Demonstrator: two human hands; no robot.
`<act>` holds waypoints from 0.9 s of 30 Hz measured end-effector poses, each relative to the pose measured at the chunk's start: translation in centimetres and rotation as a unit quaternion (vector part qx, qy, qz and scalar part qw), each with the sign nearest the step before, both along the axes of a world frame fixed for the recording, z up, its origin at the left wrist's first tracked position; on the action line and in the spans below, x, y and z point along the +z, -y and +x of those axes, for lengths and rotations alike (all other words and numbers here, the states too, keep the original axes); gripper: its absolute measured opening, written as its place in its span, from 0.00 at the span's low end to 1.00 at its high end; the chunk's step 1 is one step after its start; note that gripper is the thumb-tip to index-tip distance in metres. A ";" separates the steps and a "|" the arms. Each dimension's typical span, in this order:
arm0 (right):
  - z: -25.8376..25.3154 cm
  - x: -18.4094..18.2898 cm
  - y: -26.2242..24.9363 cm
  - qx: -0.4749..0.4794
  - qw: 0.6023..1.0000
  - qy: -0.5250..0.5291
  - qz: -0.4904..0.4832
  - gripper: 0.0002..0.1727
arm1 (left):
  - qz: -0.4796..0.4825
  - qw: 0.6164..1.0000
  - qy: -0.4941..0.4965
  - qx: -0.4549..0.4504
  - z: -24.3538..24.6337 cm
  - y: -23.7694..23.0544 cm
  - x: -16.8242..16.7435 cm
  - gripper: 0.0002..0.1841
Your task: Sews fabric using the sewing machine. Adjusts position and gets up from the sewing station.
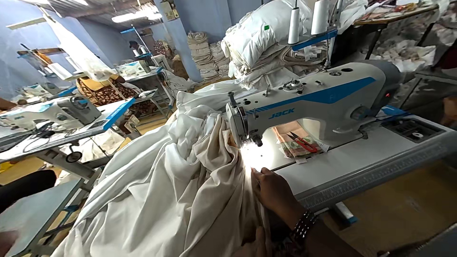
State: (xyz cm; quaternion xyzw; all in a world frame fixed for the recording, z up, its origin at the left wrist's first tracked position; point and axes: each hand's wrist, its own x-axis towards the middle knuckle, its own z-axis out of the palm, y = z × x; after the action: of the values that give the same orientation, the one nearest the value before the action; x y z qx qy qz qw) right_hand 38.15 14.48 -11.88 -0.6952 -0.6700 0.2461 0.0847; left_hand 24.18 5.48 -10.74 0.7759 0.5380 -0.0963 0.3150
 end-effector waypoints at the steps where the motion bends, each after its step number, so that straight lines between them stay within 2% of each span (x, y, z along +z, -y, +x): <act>1: 0.0 0.0 0.0 0.001 1.000 0.002 0.002 0.31 | 0.001 1.000 -0.002 0.001 0.0 0.0 0.1 0.29; 11: -0.1 0.3 -0.2 0.003 1.000 0.000 -0.010 0.30 | -0.013 1.000 0.012 0.004 0.0 -0.8 0.7 0.26; 14: 0.0 0.4 -0.2 0.006 1.000 0.000 -0.017 0.30 | -0.018 1.000 0.004 -0.024 -0.1 -0.6 1.2 0.25; 15: 0.0 0.3 -0.3 0.008 1.000 -0.001 -0.018 0.31 | 0.027 0.999 0.005 -0.034 -0.3 -0.2 1.0 0.25; 16: 0.1 0.3 -0.3 0.009 1.000 -0.001 -0.018 0.30 | 0.123 0.992 0.014 -0.040 -0.8 0.1 0.2 0.23; 18: 0.1 0.3 -0.3 0.008 1.000 0.000 -0.018 0.30 | 0.338 0.941 0.030 -0.015 -2.0 -0.6 -1.6 0.18; 19: 0.1 0.3 -0.3 0.007 1.000 0.001 -0.016 0.29 | 0.391 0.920 0.023 0.008 -2.8 -1.6 -2.0 0.18; 20: 0.1 0.3 -0.3 0.006 1.000 0.003 -0.013 0.29 | 0.403 0.914 -0.002 0.037 -3.8 -3.0 -2.2 0.21; 23: 0.0 0.1 -0.2 0.007 1.000 0.010 -0.007 0.28 | 0.320 0.942 -0.059 0.078 -8.0 -8.7 -3.5 0.35; 25: -0.1 0.1 -0.2 0.011 1.000 0.016 -0.005 0.28 | 0.301 0.950 -0.066 0.042 -10.8 -12.8 -4.3 0.38; 27: -0.3 0.2 -0.3 0.012 1.000 0.023 -0.008 0.28 | 0.241 0.964 -0.113 0.007 -11.3 -15.5 -2.5 0.36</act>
State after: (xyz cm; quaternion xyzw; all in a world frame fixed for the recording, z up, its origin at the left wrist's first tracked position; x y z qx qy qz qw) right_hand 37.87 14.74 -11.68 -0.6934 -0.6780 0.2363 0.0606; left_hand 12.91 21.01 -13.27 0.8094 0.5826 -0.0485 0.0566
